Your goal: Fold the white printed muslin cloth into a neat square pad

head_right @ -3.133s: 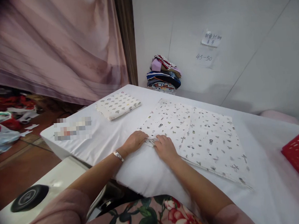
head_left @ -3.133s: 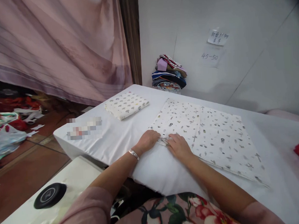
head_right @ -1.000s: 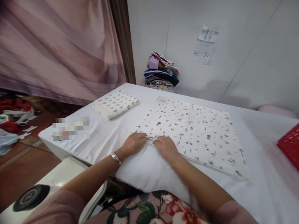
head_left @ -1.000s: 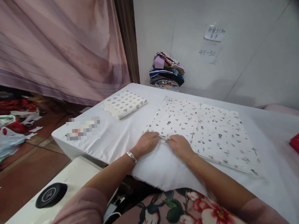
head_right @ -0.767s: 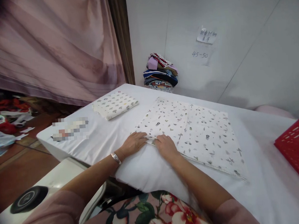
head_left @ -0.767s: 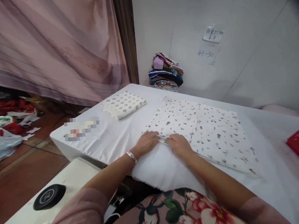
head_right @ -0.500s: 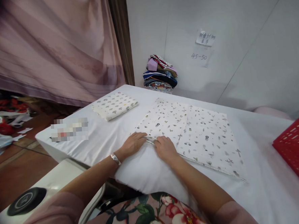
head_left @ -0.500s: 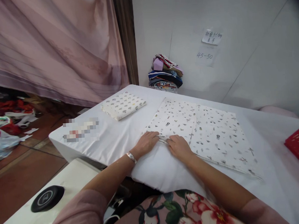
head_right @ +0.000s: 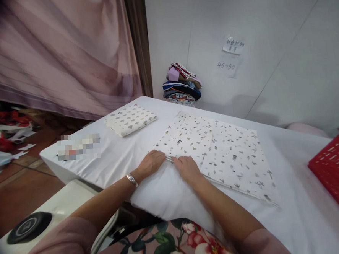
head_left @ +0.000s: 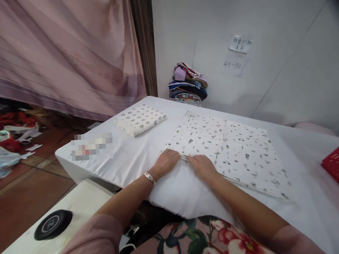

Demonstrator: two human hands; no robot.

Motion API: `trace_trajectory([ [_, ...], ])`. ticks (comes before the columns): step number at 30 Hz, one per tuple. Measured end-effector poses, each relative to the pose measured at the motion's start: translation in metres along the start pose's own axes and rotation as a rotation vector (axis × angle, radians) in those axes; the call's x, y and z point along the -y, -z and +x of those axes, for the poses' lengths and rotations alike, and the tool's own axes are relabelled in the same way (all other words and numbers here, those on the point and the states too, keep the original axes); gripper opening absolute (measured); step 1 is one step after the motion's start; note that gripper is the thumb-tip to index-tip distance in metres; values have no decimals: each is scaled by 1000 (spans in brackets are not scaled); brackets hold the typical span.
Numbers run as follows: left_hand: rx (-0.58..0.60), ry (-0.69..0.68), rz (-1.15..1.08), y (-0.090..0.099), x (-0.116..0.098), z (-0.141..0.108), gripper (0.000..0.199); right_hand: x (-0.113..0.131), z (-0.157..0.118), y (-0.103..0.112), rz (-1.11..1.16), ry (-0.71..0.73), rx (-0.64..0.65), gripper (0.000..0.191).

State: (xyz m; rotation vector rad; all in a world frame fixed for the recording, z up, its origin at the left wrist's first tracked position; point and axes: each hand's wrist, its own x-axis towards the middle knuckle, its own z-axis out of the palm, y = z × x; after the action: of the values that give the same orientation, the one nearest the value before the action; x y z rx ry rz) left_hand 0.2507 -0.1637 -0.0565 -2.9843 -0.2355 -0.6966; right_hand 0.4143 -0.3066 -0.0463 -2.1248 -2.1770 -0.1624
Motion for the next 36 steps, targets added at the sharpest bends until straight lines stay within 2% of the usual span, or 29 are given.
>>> trace_trajectory([
  [8, -21, 2, 0, 1, 0, 0, 22, 5, 0, -2, -17, -43, -5, 37],
  [12, 22, 13, 12, 2, 0, 0, 22, 6, 0, -3, -41, -28, -61, 35],
  [16, 38, 19, 14, 0, 1, 2, 23, 4, 2, 1, -29, -14, -61, 36],
  [22, 23, 56, 18, 1, 0, 4, 18, 1, 5, 10, 16, -17, -60, 40],
  [27, -65, 30, 45, 9, -10, 0, 20, -1, 4, 3, 12, -9, -106, 30],
  [32, 78, -61, 66, 11, -29, 2, 20, -7, 6, -2, 27, -23, -139, 24],
  [36, 122, 3, 63, 1, -36, 13, 20, -7, 7, -1, 37, -41, -129, 22],
])
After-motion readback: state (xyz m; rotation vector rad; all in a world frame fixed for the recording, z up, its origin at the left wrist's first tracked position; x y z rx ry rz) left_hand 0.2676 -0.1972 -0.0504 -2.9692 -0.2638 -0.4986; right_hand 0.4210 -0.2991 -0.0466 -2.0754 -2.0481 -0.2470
